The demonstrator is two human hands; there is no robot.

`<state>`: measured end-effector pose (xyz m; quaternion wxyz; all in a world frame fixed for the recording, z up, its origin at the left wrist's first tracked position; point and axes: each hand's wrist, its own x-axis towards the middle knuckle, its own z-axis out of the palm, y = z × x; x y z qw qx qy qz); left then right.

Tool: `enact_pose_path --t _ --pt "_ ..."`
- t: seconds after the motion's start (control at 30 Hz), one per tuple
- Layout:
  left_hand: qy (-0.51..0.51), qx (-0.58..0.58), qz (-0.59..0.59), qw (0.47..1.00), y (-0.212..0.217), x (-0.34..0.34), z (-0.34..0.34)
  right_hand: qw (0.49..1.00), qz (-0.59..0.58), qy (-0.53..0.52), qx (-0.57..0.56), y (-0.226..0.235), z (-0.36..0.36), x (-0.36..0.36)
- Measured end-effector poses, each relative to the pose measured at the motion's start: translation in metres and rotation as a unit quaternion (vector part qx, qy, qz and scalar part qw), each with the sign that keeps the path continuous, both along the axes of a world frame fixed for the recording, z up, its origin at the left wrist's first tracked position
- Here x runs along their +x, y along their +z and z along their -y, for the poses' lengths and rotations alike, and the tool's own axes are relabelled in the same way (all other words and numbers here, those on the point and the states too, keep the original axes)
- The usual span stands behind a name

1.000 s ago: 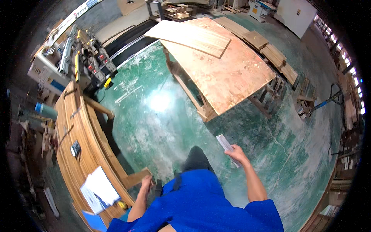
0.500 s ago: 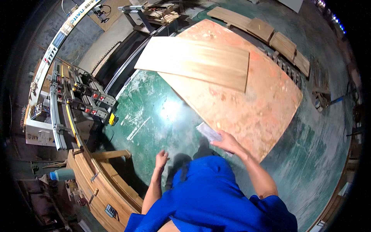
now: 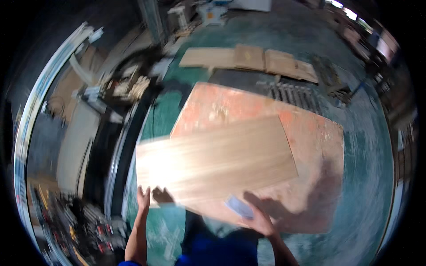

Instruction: The person applies glue to a wooden strip and attaches it to a wooden panel. They use a scraper to remove excess glue, then sand the edges with a sanding block. The person places the panel on a machine, retrieves a hammer, and carries the panel to a stack of wood.

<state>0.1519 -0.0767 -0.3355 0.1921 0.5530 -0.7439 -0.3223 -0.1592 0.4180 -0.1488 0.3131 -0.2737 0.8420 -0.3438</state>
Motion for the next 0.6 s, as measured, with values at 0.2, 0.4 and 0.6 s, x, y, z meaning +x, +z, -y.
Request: enact_pose_path --t 0.2,0.4,0.6 --pt "-0.067 0.154 -0.058 0.984 -0.040 -0.131 0.270 0.945 0.167 -0.281 0.010 -0.015 0.155 0.080" --pt "-0.138 0.501 -0.180 0.836 -0.084 -0.147 0.326 0.920 0.121 -0.372 -0.034 -0.012 0.246 0.181" --pt "-0.194 0.615 -0.232 0.729 -0.022 -0.169 0.330 0.863 0.153 -0.479 0.045 0.009 0.276 0.247"
